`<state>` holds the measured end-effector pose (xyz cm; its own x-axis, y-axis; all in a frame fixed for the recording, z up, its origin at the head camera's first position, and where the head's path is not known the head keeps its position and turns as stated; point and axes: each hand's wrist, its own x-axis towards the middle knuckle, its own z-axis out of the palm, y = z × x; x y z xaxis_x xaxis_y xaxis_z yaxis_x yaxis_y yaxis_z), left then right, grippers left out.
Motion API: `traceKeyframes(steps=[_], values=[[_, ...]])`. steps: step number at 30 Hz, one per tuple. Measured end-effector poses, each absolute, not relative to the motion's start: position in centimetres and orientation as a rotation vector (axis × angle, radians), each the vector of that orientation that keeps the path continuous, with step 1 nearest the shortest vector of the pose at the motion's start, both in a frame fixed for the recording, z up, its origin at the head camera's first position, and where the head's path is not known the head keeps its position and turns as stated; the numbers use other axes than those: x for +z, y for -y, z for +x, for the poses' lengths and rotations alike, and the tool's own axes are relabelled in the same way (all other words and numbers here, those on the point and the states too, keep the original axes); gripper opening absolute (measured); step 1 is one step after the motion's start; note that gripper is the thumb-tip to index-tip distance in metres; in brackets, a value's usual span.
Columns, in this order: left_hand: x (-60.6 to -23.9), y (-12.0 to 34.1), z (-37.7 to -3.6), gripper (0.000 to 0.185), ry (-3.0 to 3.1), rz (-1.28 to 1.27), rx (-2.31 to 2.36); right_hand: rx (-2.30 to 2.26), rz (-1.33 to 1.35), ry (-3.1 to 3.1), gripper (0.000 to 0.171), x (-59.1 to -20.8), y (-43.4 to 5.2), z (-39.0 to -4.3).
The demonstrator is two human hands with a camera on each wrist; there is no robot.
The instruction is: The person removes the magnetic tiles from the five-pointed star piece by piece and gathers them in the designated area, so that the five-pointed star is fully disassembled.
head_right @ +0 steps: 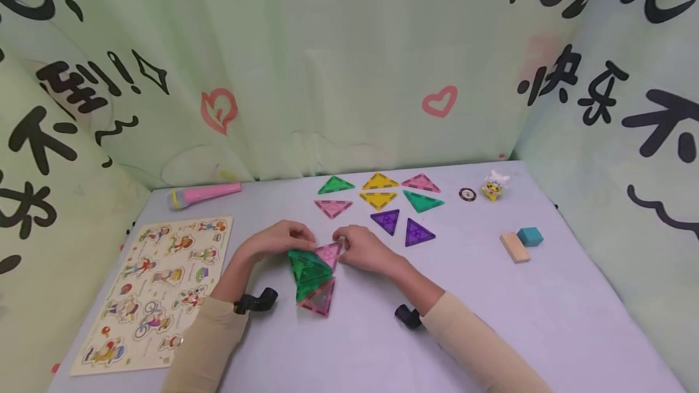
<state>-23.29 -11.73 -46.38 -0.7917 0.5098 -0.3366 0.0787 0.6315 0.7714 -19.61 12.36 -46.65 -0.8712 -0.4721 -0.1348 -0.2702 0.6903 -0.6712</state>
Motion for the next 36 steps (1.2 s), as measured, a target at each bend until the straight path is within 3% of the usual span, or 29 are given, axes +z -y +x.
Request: traceKeyframes(steps=[4, 24, 36], values=[[-45.8, 12.9, -22.9, 0.029, -2.203, 0.406, 1.086, -0.916, -0.604, -2.616, 0.035, -46.5, -12.0, -19.8], [-47.0, 14.6, -22.8, 0.017, -1.931, 0.432, 1.350, -1.046, -0.601, -2.498, 0.032, -47.1, -12.6, -21.3], [-47.5, 14.9, -22.8, 0.014, -1.841, 0.460, 1.455, -1.192, -0.443, -2.369, 0.013, -46.5, -12.6, -21.2]])
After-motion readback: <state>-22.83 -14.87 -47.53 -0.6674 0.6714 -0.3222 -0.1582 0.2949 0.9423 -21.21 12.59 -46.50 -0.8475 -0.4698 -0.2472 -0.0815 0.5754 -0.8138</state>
